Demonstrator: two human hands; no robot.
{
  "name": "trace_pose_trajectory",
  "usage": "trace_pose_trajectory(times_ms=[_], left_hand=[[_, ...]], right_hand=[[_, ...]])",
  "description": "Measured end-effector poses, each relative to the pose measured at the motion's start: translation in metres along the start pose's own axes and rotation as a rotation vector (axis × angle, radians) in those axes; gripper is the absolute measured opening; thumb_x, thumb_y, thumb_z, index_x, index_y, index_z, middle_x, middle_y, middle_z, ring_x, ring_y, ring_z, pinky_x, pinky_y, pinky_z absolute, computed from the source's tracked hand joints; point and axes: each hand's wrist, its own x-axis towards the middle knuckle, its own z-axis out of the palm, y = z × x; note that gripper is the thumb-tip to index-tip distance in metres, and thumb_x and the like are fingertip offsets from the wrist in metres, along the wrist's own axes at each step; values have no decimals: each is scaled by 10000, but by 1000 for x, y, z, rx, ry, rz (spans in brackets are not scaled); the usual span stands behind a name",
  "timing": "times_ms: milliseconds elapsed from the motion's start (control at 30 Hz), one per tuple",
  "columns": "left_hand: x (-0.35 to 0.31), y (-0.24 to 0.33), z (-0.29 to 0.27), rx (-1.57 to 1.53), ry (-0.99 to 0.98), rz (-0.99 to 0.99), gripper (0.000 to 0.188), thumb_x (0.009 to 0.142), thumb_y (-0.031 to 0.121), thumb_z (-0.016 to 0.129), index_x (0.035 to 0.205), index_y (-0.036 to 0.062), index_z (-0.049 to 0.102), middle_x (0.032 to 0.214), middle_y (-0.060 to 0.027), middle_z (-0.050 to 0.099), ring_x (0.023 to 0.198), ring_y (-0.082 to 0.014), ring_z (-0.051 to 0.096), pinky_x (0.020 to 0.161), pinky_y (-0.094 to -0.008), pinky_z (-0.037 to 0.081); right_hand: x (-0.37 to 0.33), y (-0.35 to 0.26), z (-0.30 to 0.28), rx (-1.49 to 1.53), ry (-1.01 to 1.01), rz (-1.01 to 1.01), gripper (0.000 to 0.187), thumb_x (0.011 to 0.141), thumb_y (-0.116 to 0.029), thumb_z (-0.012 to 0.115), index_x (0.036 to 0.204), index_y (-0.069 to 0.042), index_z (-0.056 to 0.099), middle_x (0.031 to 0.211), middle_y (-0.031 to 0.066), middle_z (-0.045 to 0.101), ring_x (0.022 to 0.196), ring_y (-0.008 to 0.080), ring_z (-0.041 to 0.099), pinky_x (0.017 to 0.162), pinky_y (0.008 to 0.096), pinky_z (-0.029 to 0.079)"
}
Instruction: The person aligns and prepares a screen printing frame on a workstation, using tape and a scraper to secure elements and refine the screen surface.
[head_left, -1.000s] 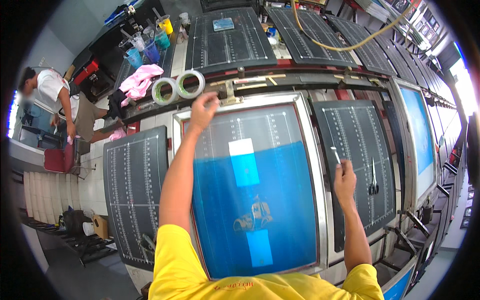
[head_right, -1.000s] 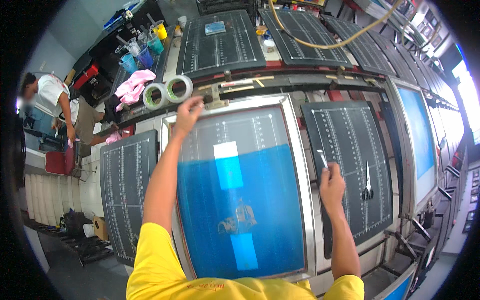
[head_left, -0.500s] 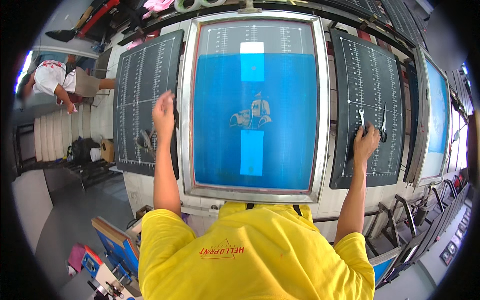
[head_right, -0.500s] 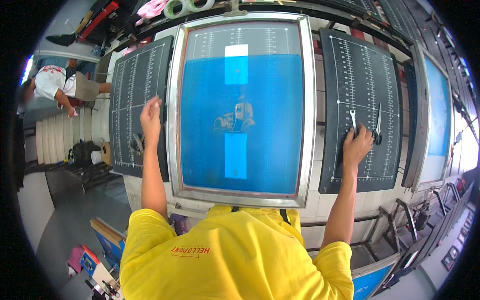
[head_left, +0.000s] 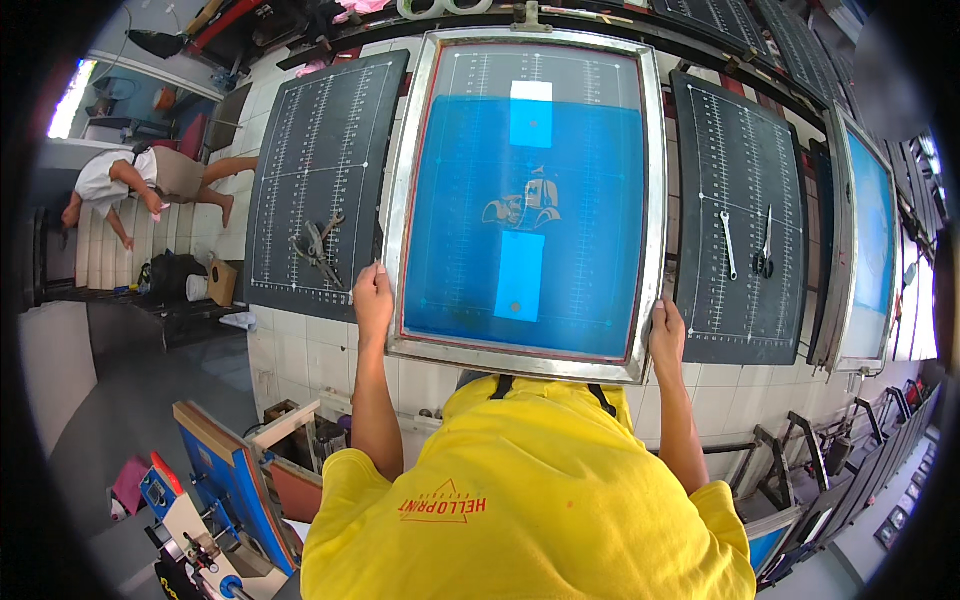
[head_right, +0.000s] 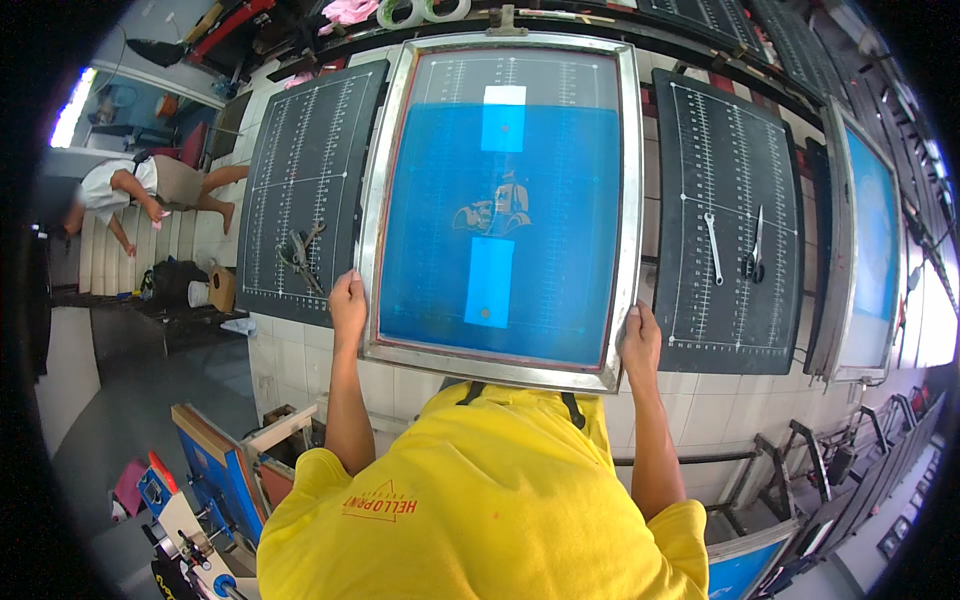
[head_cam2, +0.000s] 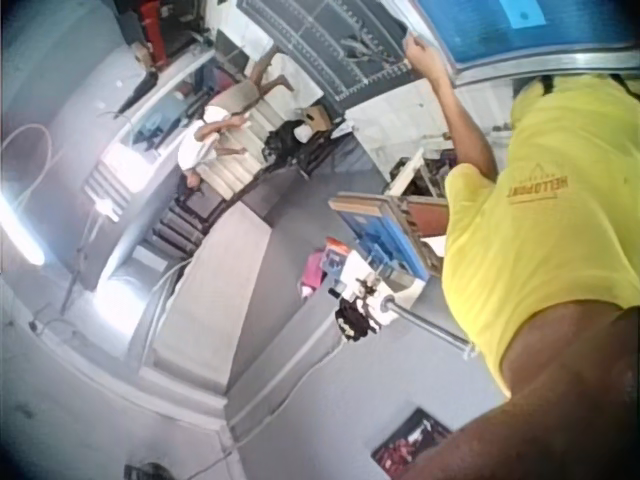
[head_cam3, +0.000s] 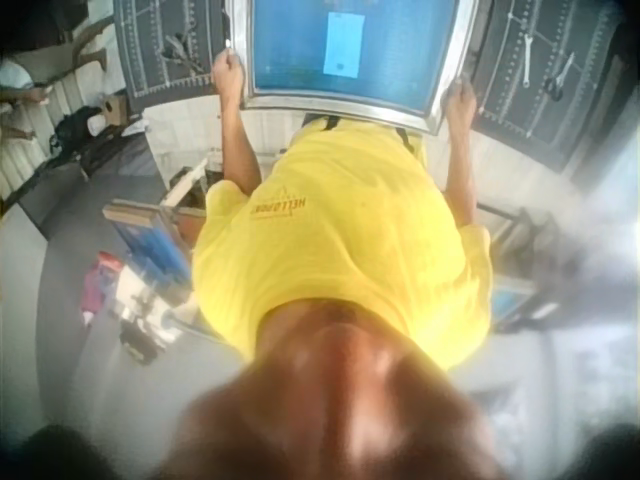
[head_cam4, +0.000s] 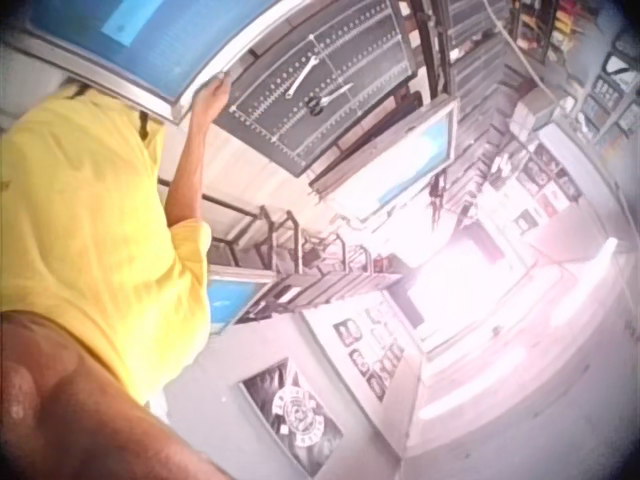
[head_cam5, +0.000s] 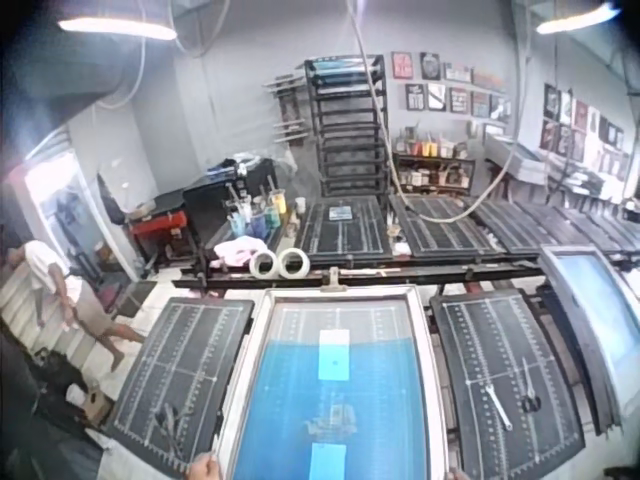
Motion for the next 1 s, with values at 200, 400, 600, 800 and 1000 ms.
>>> trace_pose_trajectory(times_ms=[200, 400, 600, 800, 1000], left_hand=[[12, -26, 15, -87, 5, -57, 335, 977, 204, 461, 1045, -71, 638, 920, -219, 656, 846, -344, 633, 780, -380, 479], [9, 6, 8, -295, -65, -106, 407, 1003, 270, 437, 883, -91, 582, 715, -92, 543, 708, -153, 456, 702, -332, 422], [11, -13, -3, -178, -273, -204, 528, 1015, 371, 375, 888, -96, 588, 747, -173, 575, 718, -254, 506, 719, -397, 430], [7, -13, 10, -106, -173, -126, 603, 1013, 399, 313, 859, -116, 587, 815, -310, 607, 804, -465, 581, 748, -492, 428], [5, -12, 9, -175, -154, -111, 588, 1013, 394, 322, 896, -110, 599, 851, -309, 617, 835, -466, 585, 770, -477, 436]], right_hand=[[0, -9, 24, 52, 181, 41, 390, 983, -212, 431, 1221, 62, 571, 1002, 210, 660, 912, 254, 615, 842, 332, 453], [0, -7, 22, 34, 241, -39, 351, 982, -232, 436, 1052, 66, 607, 800, 170, 607, 725, 223, 527, 715, 358, 433], [5, -6, 21, 11, 184, 51, 357, 982, -252, 435, 962, 70, 588, 734, 143, 553, 691, 217, 483, 700, 360, 419], [6, 0, 27, -21, 259, 2, 357, 981, -252, 438, 939, 70, 587, 718, 155, 549, 671, 235, 480, 673, 376, 414], [6, -4, 29, -7, 286, -33, 355, 980, -252, 438, 909, 65, 583, 704, 163, 546, 654, 250, 481, 652, 390, 407]])
